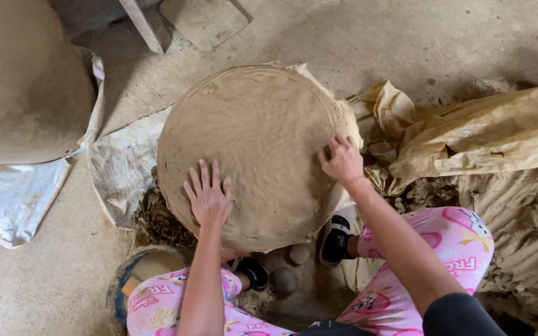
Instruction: The person repeatedly slaps, pats, and presses a slab of clay by hand against a covered surface to flatten and prepare it.
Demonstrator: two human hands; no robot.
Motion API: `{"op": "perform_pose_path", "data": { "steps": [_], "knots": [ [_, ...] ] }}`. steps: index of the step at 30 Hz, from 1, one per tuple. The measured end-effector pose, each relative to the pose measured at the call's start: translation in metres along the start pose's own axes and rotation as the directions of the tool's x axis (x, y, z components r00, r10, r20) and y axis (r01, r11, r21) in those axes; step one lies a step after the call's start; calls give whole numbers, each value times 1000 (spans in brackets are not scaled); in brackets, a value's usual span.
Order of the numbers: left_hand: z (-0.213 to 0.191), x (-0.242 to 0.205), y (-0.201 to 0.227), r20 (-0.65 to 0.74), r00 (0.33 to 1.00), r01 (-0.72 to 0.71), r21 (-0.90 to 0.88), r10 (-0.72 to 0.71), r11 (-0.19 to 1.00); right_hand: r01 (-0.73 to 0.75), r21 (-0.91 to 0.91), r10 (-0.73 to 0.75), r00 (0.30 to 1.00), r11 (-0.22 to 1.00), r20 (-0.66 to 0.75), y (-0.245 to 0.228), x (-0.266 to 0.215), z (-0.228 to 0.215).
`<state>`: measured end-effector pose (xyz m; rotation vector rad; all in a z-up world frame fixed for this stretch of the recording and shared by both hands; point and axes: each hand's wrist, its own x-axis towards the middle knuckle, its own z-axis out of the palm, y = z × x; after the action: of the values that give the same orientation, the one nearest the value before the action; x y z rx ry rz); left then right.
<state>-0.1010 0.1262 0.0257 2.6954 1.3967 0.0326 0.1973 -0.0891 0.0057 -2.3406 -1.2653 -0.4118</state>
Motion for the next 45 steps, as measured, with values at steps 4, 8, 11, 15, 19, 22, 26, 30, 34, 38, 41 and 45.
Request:
{"op": "perform_pose_path", "data": {
  "steps": [4,8,11,15,19,22,26,30,34,38,41,45],
  "knots": [
    [37,-16,7,-81,995,48,-31,-50,998,-63,4,63,996,998,57,-29,-18,-18],
    [49,-31,21,-80,989,116,-108,-125,987,-41,-57,57,946,998,319,-32,-13,-53],
    [44,-24,26,-94,984,136,-134,-149,982,-389,134,214,726,911,654,-25,3,-89],
    [49,-42,40,-125,968,197,-168,-219,966,54,71,-11,868,996,-496,-44,-20,-111],
    [44,-52,60,-161,947,244,-201,-278,949,61,-8,-59,987,998,148,-52,-30,-100],
    [26,-38,51,69,938,340,-391,-341,856,-635,354,462,757,687,461,-25,10,-75],
    [11,-13,17,-140,977,124,-241,-161,963,-173,160,130,960,972,248,22,55,-35],
    [18,-1,-2,-33,999,-7,-46,5,999,97,147,-99,995,984,7,34,57,-5],
    [42,-18,8,-92,994,55,-98,-64,994,-111,281,101,994,953,49,34,7,-2],
    [45,-27,26,-97,984,140,-113,-151,984,-419,274,408,907,865,101,25,-32,-26],
    [42,-38,41,-125,970,191,-141,-209,971,-480,322,433,877,816,208,15,-55,-56],
    [36,-44,54,-83,954,253,-296,-288,921,-805,315,542,578,503,610,21,-29,-82]
  ]
}}
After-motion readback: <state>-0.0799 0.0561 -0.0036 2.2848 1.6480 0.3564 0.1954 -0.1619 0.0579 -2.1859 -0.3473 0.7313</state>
